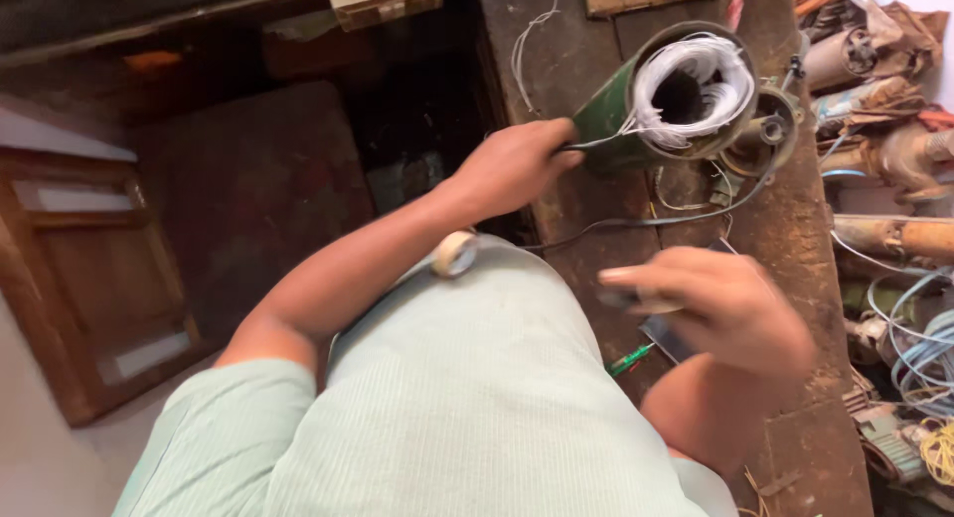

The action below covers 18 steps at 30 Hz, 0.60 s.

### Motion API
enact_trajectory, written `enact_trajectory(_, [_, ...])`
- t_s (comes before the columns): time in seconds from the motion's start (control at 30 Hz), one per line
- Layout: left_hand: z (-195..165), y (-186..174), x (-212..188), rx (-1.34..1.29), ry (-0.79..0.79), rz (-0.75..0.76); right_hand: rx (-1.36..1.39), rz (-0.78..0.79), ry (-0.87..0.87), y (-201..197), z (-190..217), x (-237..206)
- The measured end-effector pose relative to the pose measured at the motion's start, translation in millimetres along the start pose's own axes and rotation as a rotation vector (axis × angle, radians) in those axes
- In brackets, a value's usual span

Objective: The person winds white insulated wire around a cylindrical metal core using both hands. They repeatedly pull wire from a spool, wrap it around the core, and trim excess with scissors. The process continues throughout the clip.

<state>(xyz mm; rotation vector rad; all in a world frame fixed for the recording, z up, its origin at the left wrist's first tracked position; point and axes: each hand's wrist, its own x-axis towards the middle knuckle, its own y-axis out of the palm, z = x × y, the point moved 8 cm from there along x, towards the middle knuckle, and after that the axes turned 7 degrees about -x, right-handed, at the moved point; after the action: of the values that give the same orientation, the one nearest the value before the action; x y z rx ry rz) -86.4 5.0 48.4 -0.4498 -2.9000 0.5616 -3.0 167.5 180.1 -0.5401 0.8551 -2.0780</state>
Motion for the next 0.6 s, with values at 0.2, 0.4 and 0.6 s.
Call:
enact_trajectory(0.2, [50, -14, -53, -0.108, -0.31, 0.106, 0.44, -1.387, 0.367, -75, -162, -131])
enact_trajectory(0.4, [45, -17, -77, -0.113, -0.179, 0.131, 0.463, -1.69, 0.656, -11, -196, -201])
enact_trajectory(0.6, [33, -17, -85, 0.025, -0.087, 0.257, -0.199, -1.263, 1.063, 39, -160, -178])
